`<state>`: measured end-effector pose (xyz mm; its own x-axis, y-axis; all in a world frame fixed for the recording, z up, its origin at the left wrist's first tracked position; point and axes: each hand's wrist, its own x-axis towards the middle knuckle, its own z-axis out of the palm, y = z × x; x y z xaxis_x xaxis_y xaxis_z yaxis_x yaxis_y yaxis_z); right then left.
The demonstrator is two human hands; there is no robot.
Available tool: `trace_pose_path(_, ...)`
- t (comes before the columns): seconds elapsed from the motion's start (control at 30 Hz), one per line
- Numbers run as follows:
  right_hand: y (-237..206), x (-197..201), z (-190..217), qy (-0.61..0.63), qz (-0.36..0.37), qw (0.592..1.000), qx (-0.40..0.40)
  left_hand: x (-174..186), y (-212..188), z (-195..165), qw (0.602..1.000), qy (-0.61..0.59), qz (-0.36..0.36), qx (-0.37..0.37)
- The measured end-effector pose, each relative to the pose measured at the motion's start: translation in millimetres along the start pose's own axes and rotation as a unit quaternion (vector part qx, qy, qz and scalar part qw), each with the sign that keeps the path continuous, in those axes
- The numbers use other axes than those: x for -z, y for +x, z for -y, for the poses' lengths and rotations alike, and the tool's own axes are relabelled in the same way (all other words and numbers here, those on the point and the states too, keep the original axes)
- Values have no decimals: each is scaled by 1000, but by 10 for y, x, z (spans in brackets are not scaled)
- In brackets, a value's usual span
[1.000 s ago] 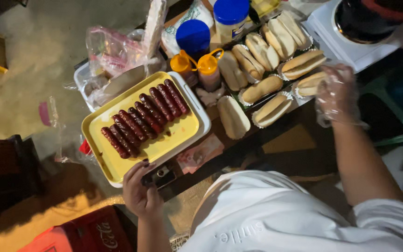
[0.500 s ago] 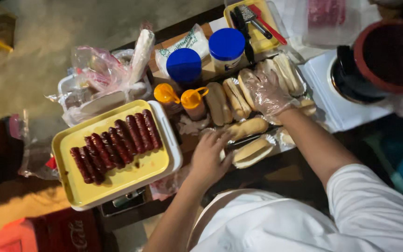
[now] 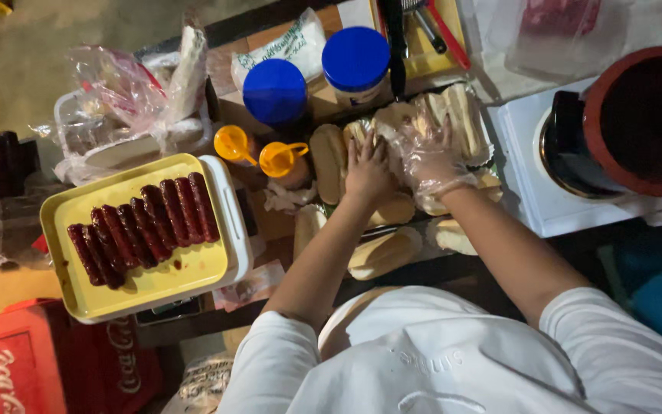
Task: The person prepares hot dogs by slicing buns lengthwise, placing cooked sausages into the buns, and arranging them on a tray. They handle buns and sausages with gloved hands and use a spoon to apply sauce to the sausages.
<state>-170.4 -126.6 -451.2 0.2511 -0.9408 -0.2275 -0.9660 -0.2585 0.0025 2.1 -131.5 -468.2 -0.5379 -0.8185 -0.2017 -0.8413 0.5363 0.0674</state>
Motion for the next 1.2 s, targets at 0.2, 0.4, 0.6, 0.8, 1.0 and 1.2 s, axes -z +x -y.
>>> trace_pose_path(0.2, 24, -112, -9, -16, -37, 999, 22, 26, 16, 17, 1000, -22, -13, 18)
trace_pose_path(0.4, -185, -13, -115, 103, -179, 975, 77, 111, -238, -114, 982, -118, -145, 7)
trace_pose_path(0.6, -242, 222, 204, 172, -187, 962, 98, 272, -820, 80, 971, -182, -123, 90)
trace_pose_path(0.8, -170, 544, 465, -52, -163, 968, 182, 216, -851, 330, 982, -157, -106, 16)
trace_pose_path(1.0, -195, 840, 464, -12, -4, 995, 101, 69, -840, 414, 989, -113, -87, 40)
trace_pose_path(1.2, -250, 825, 515, 67, -4, 994, 82, 159, -849, 409, 976, -145, -154, 53)
